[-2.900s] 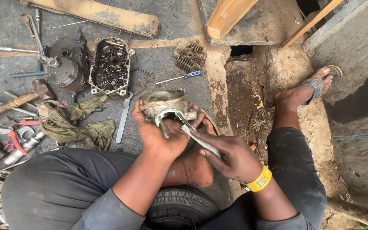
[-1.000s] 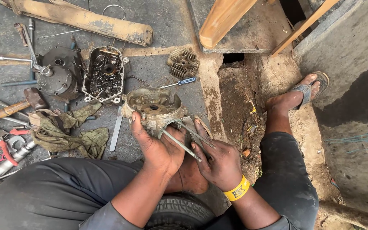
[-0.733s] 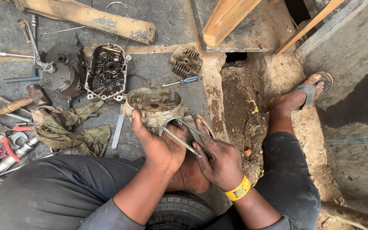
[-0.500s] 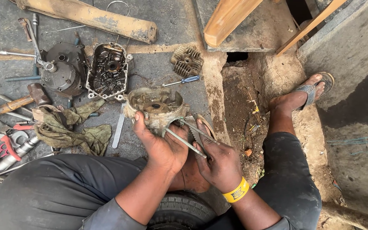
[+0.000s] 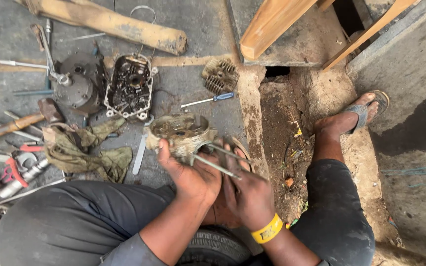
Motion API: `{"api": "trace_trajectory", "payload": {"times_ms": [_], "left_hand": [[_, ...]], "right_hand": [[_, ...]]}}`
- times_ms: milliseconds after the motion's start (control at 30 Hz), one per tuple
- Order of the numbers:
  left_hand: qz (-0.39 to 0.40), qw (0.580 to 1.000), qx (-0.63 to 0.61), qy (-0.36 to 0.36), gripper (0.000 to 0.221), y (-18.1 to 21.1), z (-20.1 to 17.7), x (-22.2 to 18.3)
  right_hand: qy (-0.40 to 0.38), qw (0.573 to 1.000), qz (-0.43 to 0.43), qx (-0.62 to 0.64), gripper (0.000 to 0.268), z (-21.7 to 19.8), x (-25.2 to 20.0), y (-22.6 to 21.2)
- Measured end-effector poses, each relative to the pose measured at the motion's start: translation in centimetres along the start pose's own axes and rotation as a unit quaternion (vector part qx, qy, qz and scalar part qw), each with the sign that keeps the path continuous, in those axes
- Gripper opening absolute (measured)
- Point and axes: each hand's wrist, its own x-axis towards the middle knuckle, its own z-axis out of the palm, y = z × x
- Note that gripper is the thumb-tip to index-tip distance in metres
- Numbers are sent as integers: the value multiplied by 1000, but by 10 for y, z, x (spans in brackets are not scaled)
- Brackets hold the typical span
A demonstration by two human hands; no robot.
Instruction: Repairing and cleaning motorcycle engine components using manual tools.
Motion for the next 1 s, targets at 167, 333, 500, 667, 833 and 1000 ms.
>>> {"api": "trace_trajectory", "payload": {"times_ms": [167,333,500,667,833,1000], "left_hand": [[13,999,-21,-42,72,-2,-21,10],[26,998,14,-59,74,7,9,1],[13,999,32,-27,71,2,7,-1],[-39,994,-26,-98,68,-26,-67,16],[-71,994,18,-78,77,-3,-9,-1],[-41,995,11,-94,77,-4,-13,1]], "right_hand": [[30,999,-14,44,61,9,-7,16],[12,998,17,63,52,11,-5,13],[89,988,-79,95,49,9,2,9],[74,991,0,115,48,13,-5,19],[31,994,58,83,43,20,-14,29],[68,991,1,115,63,7,1,39]]}}
